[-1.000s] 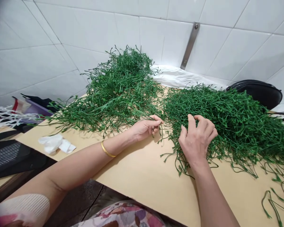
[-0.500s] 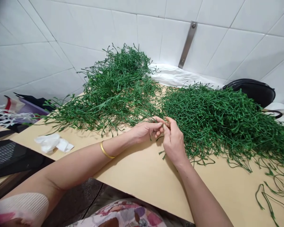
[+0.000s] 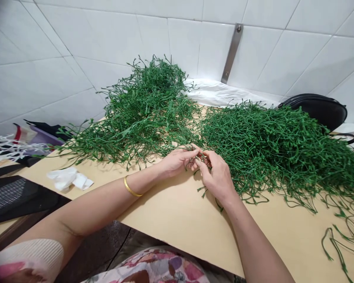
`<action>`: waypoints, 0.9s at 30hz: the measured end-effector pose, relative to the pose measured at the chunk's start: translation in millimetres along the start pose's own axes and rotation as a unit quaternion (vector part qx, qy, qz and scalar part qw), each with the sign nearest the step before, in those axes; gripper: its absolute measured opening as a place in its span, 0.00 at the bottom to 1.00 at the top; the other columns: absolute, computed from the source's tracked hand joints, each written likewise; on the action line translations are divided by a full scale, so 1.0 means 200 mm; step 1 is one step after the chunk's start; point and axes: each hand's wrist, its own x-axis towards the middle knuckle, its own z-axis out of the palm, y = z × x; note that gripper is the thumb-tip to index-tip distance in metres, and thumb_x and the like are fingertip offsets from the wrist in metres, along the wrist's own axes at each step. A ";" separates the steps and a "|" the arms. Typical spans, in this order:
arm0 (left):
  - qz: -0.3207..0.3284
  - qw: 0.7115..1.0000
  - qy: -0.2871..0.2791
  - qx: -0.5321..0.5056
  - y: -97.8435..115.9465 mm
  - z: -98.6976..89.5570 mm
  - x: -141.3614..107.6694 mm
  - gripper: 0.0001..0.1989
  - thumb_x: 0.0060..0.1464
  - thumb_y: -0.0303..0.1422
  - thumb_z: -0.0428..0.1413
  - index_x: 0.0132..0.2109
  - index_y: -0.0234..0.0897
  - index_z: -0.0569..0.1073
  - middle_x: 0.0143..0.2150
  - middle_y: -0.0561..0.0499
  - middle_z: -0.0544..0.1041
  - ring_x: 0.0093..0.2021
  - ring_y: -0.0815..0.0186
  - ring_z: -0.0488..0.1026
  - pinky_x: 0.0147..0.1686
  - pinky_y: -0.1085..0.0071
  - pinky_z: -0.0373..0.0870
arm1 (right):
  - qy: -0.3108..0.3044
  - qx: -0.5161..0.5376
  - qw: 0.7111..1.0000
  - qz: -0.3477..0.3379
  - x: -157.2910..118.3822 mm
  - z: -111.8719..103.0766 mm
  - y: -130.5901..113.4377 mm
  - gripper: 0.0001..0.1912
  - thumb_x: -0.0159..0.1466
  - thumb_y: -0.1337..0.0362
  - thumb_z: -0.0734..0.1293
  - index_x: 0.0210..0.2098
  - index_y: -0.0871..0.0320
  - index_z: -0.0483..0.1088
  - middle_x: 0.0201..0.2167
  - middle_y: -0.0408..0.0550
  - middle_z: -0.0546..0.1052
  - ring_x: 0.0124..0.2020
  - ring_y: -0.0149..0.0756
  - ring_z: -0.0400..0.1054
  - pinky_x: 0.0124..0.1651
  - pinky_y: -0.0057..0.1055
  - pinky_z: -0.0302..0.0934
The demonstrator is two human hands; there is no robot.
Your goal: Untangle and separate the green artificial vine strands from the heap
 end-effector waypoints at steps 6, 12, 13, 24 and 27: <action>0.000 0.998 0.040 0.050 0.01 0.02 -0.01 0.10 0.49 0.34 0.56 0.26 0.30 0.69 0.19 0.53 0.67 0.17 0.76 0.61 0.18 0.77 0.55 | 0.026 -0.066 0.996 -0.062 0.00 0.01 0.01 0.13 0.63 0.67 0.55 0.42 0.60 0.67 0.37 0.51 0.74 0.37 0.35 0.67 0.40 0.30 0.58; 0.004 0.996 0.052 0.067 0.01 0.02 -0.01 0.12 0.45 0.34 0.58 0.22 0.31 0.66 0.16 0.55 0.63 0.16 0.77 0.58 0.17 0.78 0.51 | 0.004 -0.217 0.972 -0.094 -0.01 0.01 -0.02 0.13 0.64 0.64 0.53 0.36 0.60 0.67 0.29 0.49 0.73 0.28 0.34 0.65 0.31 0.29 0.53; 0.001 0.996 0.058 0.062 0.01 0.01 0.00 0.11 0.45 0.33 0.59 0.23 0.31 0.67 0.17 0.55 0.63 0.17 0.77 0.58 0.17 0.78 0.52 | -0.002 -0.219 0.971 -0.096 -0.01 0.01 -0.03 0.12 0.64 0.63 0.54 0.36 0.59 0.67 0.28 0.48 0.73 0.27 0.34 0.65 0.31 0.28 0.52; -0.116 0.982 -0.118 -0.093 0.04 0.02 -0.02 0.12 0.45 0.33 0.58 0.22 0.30 0.64 0.17 0.58 0.55 0.16 0.80 0.48 0.14 0.81 0.43 | -0.103 0.196 0.975 -0.028 0.00 -0.07 -0.04 0.18 0.64 0.56 0.55 0.22 0.58 0.62 0.17 0.39 0.56 0.20 0.26 0.48 0.24 0.25 0.44; -0.114 0.981 -0.116 -0.110 0.03 0.05 -0.04 0.13 0.44 0.32 0.58 0.22 0.30 0.63 0.16 0.58 0.54 0.16 0.81 0.47 0.15 0.82 0.42 | -0.132 0.262 0.956 -0.026 -0.01 -0.10 -0.03 0.18 0.63 0.55 0.56 0.22 0.58 0.62 0.17 0.38 0.54 0.20 0.26 0.46 0.23 0.26 0.43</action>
